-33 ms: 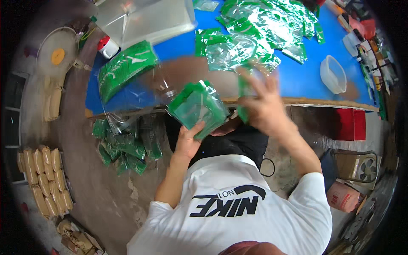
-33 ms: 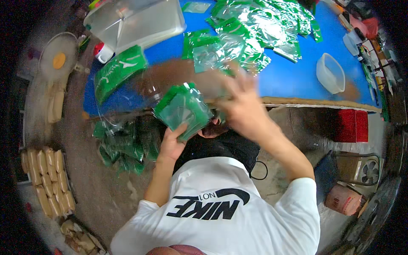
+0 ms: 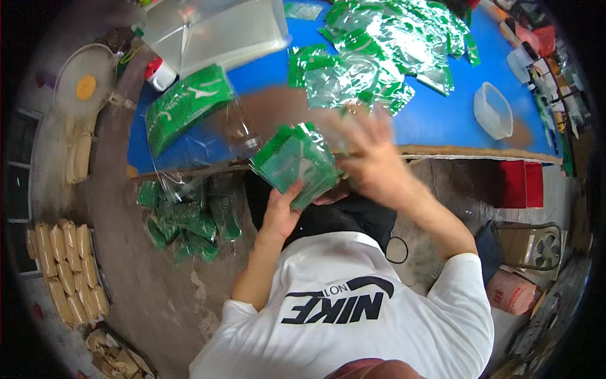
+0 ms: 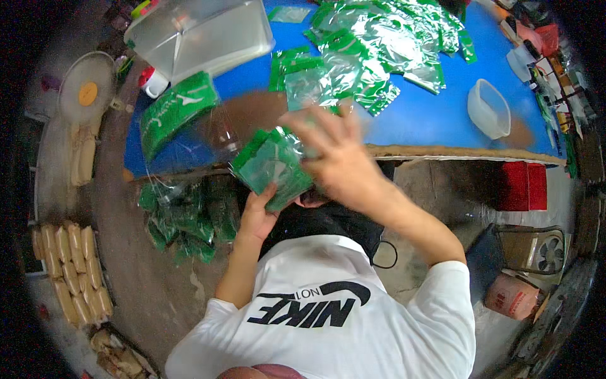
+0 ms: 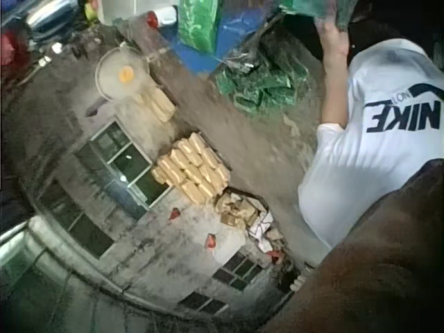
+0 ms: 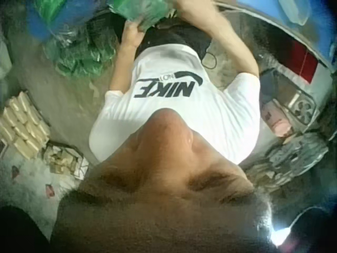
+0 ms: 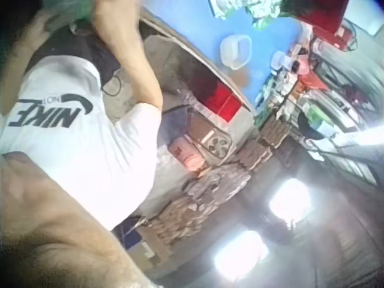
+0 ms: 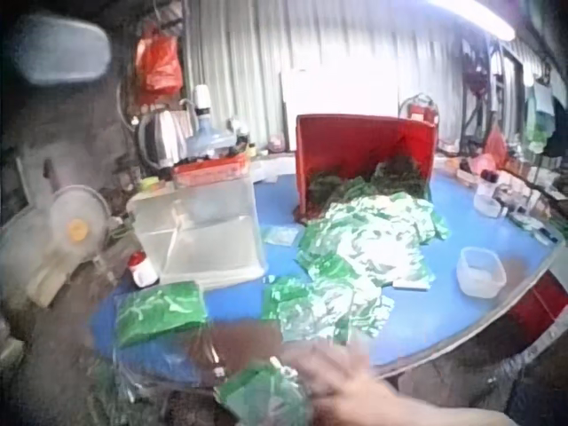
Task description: Stacking and bagging green plastic bags in a manufacturing workshop.
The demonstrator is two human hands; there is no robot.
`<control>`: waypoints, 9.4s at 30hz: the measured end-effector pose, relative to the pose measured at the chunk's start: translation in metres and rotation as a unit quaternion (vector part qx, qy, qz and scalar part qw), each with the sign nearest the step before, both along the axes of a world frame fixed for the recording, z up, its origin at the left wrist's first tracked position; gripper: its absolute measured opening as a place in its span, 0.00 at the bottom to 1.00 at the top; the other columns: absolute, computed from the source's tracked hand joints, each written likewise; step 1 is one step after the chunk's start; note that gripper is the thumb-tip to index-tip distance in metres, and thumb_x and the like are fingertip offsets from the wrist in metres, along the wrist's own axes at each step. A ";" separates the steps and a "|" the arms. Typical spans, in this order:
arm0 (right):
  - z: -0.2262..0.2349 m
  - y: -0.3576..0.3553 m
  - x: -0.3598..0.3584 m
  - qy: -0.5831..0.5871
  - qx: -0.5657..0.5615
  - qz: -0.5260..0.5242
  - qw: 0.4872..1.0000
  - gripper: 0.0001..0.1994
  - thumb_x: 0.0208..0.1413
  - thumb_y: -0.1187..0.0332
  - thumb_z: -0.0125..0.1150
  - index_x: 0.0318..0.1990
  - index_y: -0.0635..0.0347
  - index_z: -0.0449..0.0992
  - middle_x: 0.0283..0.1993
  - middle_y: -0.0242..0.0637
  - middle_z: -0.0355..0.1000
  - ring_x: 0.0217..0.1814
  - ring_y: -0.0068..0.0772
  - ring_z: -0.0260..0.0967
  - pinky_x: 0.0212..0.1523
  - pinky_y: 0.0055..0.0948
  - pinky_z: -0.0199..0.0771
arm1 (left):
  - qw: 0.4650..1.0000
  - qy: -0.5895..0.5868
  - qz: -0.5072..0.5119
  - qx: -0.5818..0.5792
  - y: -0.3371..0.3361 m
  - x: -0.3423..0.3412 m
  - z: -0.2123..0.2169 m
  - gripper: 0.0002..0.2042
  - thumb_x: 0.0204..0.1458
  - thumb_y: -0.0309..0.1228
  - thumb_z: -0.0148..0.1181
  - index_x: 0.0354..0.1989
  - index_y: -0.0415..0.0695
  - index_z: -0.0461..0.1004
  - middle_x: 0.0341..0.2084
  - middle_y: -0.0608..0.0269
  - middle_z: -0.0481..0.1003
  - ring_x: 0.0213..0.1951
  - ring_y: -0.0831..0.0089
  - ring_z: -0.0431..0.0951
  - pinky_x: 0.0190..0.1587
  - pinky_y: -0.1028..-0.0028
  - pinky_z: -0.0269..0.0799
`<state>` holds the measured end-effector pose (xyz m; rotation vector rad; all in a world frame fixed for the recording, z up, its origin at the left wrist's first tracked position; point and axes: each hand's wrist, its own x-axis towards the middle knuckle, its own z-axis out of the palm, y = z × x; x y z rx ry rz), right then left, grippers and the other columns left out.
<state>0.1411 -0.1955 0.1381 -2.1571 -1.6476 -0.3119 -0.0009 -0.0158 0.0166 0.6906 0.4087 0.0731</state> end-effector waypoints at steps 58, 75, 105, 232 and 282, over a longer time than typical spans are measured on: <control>-0.077 0.096 0.063 0.132 -0.050 0.117 0.983 0.20 0.57 0.61 0.58 0.55 0.60 0.73 0.59 0.47 0.69 0.66 0.50 0.61 0.67 0.46 0.59 | 0.975 -0.090 0.142 -0.147 0.040 -0.051 -0.054 0.27 0.52 0.22 0.62 0.62 0.43 0.64 0.58 0.60 0.69 0.62 0.58 0.67 0.68 0.56 0.59; -0.087 0.036 0.103 0.016 -0.032 -0.180 0.983 0.27 0.58 0.46 0.57 0.53 0.61 0.71 0.47 0.50 0.67 0.52 0.54 0.65 0.53 0.46 0.66 | 0.979 -0.042 0.036 -0.196 0.028 -0.061 -0.068 0.29 0.45 0.22 0.68 0.59 0.46 0.68 0.53 0.64 0.73 0.57 0.64 0.71 0.63 0.60 0.65; -0.069 0.014 0.015 0.260 0.011 0.007 0.966 0.19 0.60 0.66 0.51 0.56 0.65 0.70 0.51 0.53 0.68 0.57 0.54 0.64 0.56 0.42 0.66 | 0.985 -0.065 0.034 -0.156 0.001 -0.012 -0.040 0.27 0.53 0.25 0.62 0.63 0.41 0.63 0.58 0.59 0.69 0.61 0.62 0.67 0.67 0.59 0.59; -0.063 0.050 -0.027 0.143 0.030 0.130 0.981 0.26 0.57 0.48 0.57 0.50 0.64 0.73 0.63 0.48 0.64 0.69 0.54 0.56 0.69 0.54 0.53 | 0.992 -0.050 0.046 0.110 0.014 -0.015 0.010 0.28 0.59 0.43 0.61 0.63 0.41 0.62 0.58 0.62 0.68 0.57 0.73 0.69 0.58 0.69 0.66; -0.043 -0.132 0.230 0.323 -0.050 -0.358 0.875 0.32 0.43 0.60 0.75 0.55 0.70 0.71 0.35 0.41 0.74 0.36 0.29 0.70 0.38 0.30 0.70 | 0.999 0.040 -0.003 0.008 0.009 -0.001 0.009 0.18 0.60 0.24 0.56 0.58 0.37 0.68 0.54 0.61 0.72 0.56 0.68 0.71 0.61 0.65 0.64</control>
